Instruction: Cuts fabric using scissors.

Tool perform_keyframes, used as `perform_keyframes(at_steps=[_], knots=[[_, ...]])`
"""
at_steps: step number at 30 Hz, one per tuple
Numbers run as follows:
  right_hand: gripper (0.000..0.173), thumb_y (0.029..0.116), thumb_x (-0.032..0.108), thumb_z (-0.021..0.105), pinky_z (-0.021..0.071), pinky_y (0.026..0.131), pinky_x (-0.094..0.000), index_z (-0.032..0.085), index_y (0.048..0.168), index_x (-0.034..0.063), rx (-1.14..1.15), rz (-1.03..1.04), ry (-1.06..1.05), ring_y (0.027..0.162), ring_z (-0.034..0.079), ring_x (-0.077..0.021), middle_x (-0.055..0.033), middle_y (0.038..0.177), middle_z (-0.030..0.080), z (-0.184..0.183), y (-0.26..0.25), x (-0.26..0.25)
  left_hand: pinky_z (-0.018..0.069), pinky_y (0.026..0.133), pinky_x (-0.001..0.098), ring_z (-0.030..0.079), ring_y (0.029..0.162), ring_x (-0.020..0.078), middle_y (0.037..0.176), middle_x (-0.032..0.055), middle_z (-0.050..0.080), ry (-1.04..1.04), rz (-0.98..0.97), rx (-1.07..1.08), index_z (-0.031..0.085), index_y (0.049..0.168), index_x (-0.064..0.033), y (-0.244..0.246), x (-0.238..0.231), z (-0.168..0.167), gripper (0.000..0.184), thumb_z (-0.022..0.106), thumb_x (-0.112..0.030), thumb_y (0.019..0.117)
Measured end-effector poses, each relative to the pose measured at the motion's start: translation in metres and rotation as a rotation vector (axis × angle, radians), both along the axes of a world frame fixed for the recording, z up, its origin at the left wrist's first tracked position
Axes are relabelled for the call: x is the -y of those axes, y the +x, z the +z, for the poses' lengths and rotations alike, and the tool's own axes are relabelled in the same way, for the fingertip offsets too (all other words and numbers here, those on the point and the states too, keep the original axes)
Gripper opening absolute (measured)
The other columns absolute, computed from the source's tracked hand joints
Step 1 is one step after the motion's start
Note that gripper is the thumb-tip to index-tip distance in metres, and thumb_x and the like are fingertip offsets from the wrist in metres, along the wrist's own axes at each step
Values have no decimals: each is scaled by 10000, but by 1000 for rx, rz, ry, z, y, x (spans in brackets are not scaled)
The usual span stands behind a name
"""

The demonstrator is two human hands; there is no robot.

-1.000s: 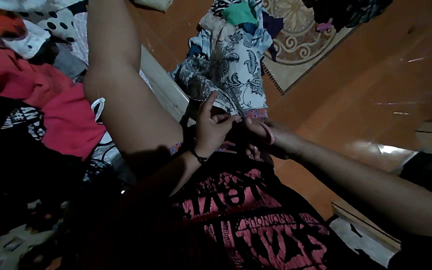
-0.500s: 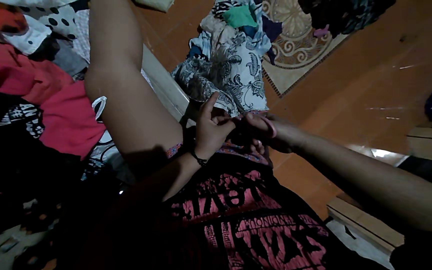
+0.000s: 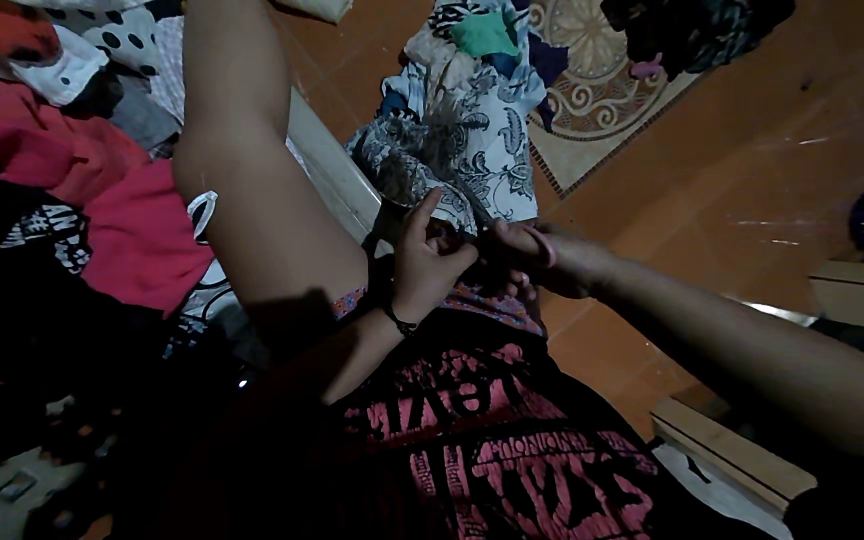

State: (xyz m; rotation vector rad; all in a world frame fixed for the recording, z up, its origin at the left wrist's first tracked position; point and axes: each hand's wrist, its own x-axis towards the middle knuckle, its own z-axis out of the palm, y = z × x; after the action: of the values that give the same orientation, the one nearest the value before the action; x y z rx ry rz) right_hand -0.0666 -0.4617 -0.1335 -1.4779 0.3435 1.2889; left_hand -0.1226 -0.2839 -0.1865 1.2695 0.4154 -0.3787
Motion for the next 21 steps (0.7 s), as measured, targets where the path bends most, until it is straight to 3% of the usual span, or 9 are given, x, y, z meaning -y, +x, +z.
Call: perform_keyframes(at_steps=[4,9,11,12,14,16,18,19,21], knots=[[491,1086,468,348,499,457,-202,594,892,90,-16,8,-2,484,574,-78,10,568,534,-1,2,-2,565,662,248,612,737,83,1454,119,464,-3,38,7,375,1571,-155,0,0,-1,907,775,88,794],[394,1046,422,498,488,438,-188,610,862,92,13,-11,43,466,567,-64,16,553,541,-6,0,2,585,679,261,639,740,93,1457,127,465,-4,38,-1,353,1580,-154,0,-1,1,914,764,93,802],[388,1026,448,520,513,461,-202,611,866,107,18,11,63,476,579,-70,25,553,542,-7,-2,4,578,720,259,640,787,83,1417,122,511,34,47,5,389,1556,-120,0,-3,0,789,758,7,870],[391,1024,460,520,533,490,-220,620,889,107,13,21,70,491,589,-78,27,560,548,-7,-3,6,578,778,282,660,864,92,1423,116,544,68,52,1,446,1525,-103,2,-4,-1,676,744,-79,919],[433,1021,514,494,522,475,-204,621,889,121,20,42,65,496,591,-62,42,584,568,-4,-7,8,552,830,306,652,919,96,1279,73,654,95,106,-49,617,1376,-79,8,-5,-7,434,715,-175,964],[542,953,668,504,525,495,-205,643,932,145,16,100,80,540,606,-59,50,662,613,-1,-10,15,546,887,314,650,967,113,1165,62,681,-33,188,-161,656,1267,-31,19,-10,-13,308,690,-112,971],[599,859,737,615,535,494,-214,699,993,159,16,170,135,538,610,-61,46,694,642,2,-10,29,549,839,311,637,924,135,1142,75,634,-182,185,-312,569,1335,-52,30,-18,-16,352,629,-42,988],[561,851,702,664,535,495,-206,722,1028,173,54,216,158,535,610,-49,55,699,654,5,-7,39,535,857,323,627,967,151,1238,89,606,-234,129,-376,519,1422,-97,33,-23,-16,422,578,-40,1008],[326,901,471,691,514,518,-172,703,1017,167,294,269,62,557,600,-5,87,703,658,14,3,57,509,853,282,602,975,116,1399,51,531,-299,22,-462,451,1508,-188,42,-32,-15,502,478,-32,1031]])
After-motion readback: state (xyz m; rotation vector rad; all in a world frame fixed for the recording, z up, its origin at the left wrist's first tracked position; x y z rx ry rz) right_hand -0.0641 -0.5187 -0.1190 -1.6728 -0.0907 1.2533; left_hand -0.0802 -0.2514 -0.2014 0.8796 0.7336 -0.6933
